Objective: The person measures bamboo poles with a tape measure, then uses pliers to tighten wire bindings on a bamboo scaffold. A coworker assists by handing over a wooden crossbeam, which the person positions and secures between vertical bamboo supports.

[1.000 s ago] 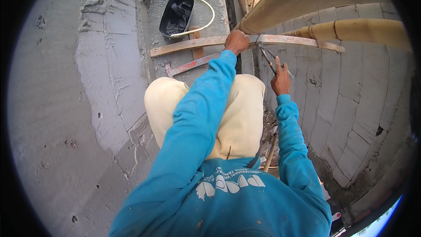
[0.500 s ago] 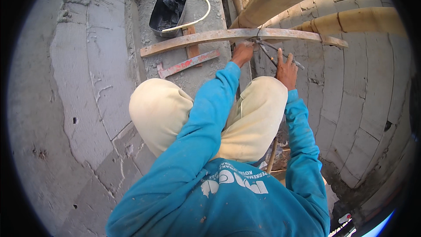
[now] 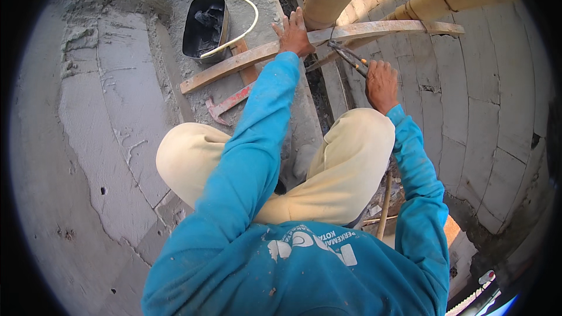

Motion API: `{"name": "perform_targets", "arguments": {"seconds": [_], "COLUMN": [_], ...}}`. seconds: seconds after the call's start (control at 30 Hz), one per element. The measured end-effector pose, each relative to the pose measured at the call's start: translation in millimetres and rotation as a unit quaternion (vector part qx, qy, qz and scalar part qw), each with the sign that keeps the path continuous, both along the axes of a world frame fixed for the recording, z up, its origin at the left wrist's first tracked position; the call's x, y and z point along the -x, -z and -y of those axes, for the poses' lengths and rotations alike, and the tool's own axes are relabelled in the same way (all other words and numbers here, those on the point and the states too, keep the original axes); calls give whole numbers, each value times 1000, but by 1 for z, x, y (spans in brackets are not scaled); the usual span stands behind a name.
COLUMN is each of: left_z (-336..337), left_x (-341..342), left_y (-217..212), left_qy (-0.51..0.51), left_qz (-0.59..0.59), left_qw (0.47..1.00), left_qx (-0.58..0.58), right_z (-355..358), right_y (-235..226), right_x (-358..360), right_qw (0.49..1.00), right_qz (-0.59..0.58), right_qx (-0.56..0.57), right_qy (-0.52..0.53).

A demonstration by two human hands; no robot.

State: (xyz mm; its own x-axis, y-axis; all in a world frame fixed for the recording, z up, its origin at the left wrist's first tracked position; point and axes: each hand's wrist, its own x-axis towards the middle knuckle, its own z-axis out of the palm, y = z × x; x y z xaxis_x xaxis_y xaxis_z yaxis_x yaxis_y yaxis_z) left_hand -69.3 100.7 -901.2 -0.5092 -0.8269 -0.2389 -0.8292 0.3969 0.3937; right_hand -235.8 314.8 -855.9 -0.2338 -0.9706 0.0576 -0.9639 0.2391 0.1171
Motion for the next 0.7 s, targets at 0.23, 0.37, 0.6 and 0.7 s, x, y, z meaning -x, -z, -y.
{"name": "perform_targets", "arguments": {"seconds": [0.23, 0.37, 0.6, 0.7], "left_z": [17, 16, 14, 14], "left_x": [-13, -10, -10, -10], "left_y": [13, 7, 7, 8], "left_qy": [59, 57, 42, 42], "left_qz": [-67, -20, -34, -41], "left_qw": [994, 996, 997, 997], "left_qx": [-56, -67, -57, -52], "right_z": [-19, -17, 1, -12], "right_y": [41, 37, 28, 8], "right_x": [-49, -69, -111, -80], "right_qw": [828, 471, 34, 316], "right_qz": [530, 841, 978, 908], "right_qx": [-81, -64, 14, -41], "right_qy": [165, 258, 207, 272]}}
